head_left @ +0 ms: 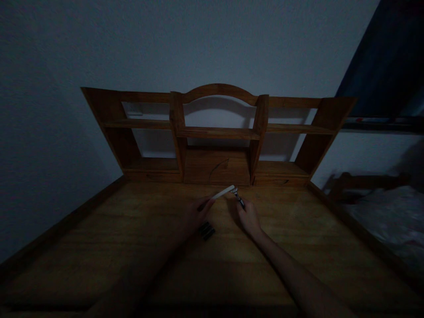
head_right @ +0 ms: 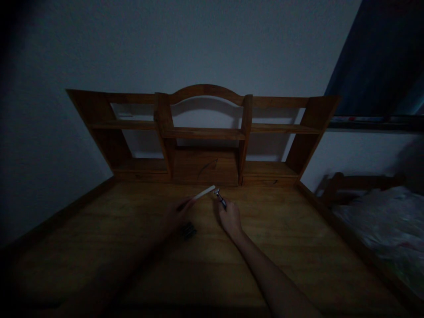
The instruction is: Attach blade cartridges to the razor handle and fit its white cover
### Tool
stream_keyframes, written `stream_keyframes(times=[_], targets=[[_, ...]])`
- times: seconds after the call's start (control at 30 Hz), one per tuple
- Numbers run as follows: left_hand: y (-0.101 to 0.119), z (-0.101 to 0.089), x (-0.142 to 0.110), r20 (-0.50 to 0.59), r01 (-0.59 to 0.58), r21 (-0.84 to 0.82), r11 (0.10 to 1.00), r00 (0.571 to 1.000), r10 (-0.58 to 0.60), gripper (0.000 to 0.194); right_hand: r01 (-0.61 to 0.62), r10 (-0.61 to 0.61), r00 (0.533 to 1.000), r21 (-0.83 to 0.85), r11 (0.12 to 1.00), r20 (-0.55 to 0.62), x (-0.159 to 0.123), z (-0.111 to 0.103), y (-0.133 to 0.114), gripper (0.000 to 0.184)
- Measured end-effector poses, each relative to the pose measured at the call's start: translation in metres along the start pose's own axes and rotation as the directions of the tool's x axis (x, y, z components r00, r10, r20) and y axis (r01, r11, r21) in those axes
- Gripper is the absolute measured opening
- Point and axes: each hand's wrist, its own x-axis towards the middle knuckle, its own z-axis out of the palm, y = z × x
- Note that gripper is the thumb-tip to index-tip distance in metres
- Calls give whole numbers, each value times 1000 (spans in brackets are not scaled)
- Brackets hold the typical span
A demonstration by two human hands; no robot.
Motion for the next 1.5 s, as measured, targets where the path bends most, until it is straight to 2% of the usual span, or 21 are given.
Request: stream_keyframes(times=[0.17, 0.37, 0.53, 0.77, 1.17, 1.33, 1.5], targets=[[0, -1, 1, 58, -2, 7, 1000, 998, 1, 41, -7, 7, 1000, -9, 1000, -29, 2, -1, 3, 30], [0, -2, 2, -10, 24, 14, 1000, 1000, -24, 41, 25, -26, 999, -6, 1000, -28, 0, -1, -1, 30], [-2, 1, 1, 20, -29, 8, 1000, 999, 29, 41, 34, -34, 999, 0, 999, -23, 0, -2, -3, 29], [-3, -1, 3, -8, 41, -6, 999, 999, -41, 44, 16, -16, 1000, -3, 1000, -12, -1, -2, -2, 29], [-3, 1, 0, 48, -31, 13, 999, 998, 31, 41, 9, -10, 1000, -38, 999, -12, 0, -2, -3, 28], [0, -2, 1, 26, 1, 36, 999, 1000, -2, 42, 21, -22, 1000, -55, 998, -11, -1, -2, -2, 29], [-2, 0, 0, 40, -39, 13, 999, 998, 39, 41, 14, -14, 1000, -51, 999, -1, -1, -2, -3, 29]])
